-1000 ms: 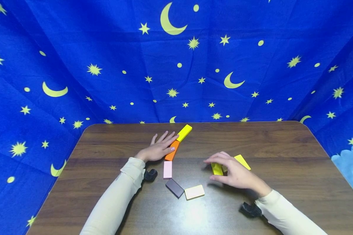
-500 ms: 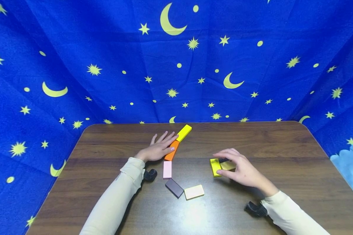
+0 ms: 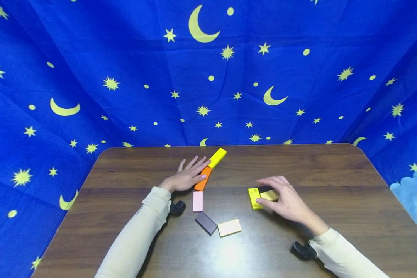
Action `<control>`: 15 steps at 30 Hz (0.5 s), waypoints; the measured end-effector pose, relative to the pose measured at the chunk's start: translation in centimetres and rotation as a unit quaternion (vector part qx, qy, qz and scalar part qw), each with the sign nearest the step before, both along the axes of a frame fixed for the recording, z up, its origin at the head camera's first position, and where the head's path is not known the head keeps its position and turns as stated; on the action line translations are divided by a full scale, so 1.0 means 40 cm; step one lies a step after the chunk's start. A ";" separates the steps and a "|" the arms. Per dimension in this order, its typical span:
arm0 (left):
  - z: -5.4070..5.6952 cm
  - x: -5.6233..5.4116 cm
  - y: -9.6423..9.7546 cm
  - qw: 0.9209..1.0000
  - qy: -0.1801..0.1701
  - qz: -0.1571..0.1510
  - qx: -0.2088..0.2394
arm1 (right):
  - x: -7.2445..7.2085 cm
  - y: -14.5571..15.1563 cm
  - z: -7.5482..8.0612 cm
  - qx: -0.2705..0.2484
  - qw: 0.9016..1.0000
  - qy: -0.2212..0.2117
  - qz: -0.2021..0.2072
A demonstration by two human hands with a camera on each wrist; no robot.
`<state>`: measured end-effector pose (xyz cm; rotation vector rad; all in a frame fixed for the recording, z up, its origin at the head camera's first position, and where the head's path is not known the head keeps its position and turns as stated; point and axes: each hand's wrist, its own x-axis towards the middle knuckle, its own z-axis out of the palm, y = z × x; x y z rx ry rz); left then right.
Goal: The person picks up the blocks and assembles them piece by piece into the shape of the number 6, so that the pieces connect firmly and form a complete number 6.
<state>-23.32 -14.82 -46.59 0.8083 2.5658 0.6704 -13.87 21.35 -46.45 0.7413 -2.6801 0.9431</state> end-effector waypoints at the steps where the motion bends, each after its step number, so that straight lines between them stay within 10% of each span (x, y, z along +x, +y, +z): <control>1: -0.001 0.000 0.000 1.000 -0.001 0.001 -0.003 | 0.001 -0.001 0.000 0.003 1.000 -0.002 -0.005; 15: -0.009 -0.003 -0.002 1.000 0.005 -0.001 -0.001 | 0.002 -0.014 -0.005 0.052 0.998 -0.019 -0.011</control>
